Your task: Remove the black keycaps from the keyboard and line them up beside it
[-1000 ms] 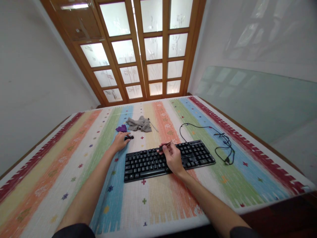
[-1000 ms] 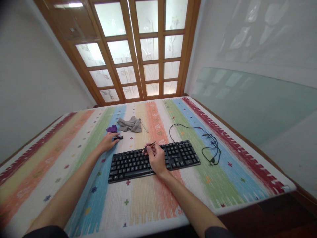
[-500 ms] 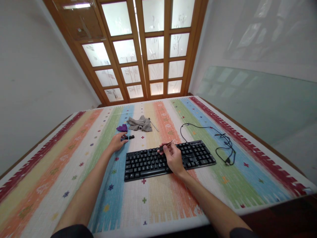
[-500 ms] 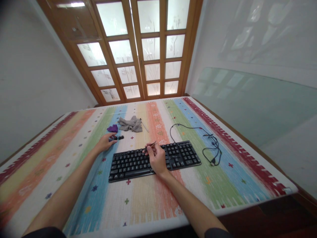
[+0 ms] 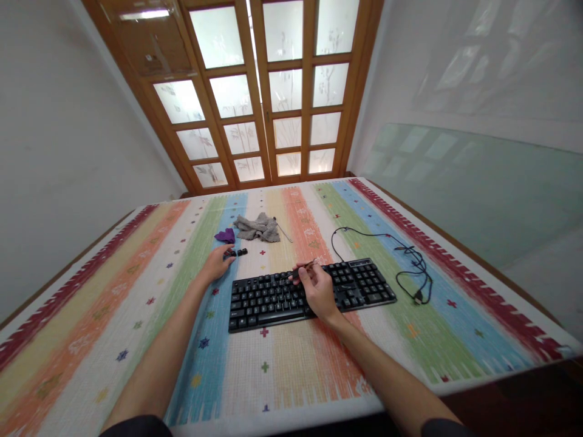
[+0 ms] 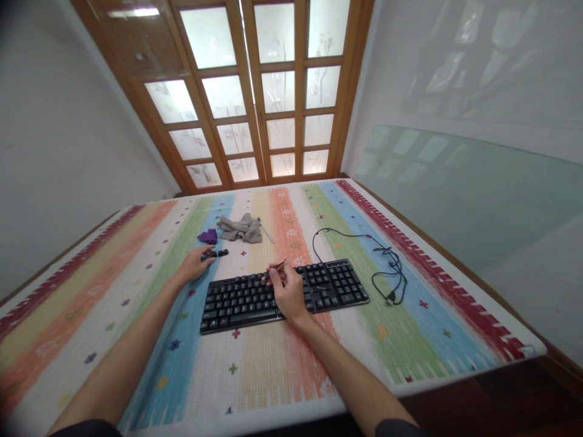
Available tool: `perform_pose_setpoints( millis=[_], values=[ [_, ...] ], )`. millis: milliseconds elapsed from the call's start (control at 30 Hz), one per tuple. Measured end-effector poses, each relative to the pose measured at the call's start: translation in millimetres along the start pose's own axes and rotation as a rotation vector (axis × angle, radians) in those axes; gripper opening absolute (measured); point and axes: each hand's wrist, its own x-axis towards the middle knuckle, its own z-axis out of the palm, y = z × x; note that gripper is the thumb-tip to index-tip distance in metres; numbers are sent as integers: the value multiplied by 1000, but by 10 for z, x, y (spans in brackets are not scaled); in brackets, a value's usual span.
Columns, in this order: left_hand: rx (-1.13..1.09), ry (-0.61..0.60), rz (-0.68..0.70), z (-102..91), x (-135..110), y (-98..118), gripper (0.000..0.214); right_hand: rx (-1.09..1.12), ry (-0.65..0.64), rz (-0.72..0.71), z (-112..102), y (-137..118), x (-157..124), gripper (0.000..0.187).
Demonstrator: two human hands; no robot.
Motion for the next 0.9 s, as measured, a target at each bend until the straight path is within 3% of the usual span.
perform_pose_setpoints(
  millis=[300,500,667,900],
  values=[
    [-36,32,-28,19,-78,55,48,15,-8,-2,3,7,-4,33],
    [-107,239,-17,39,-213,277,43,44,-43,3,16,45,-10,29],
    [-276,93,11,38,-434,583,31,51,-90,4,25,66,-34,29],
    [-402,-1,27,140,-658,869,32,-15,-170,-13,45,112,-85,27]
  ],
)
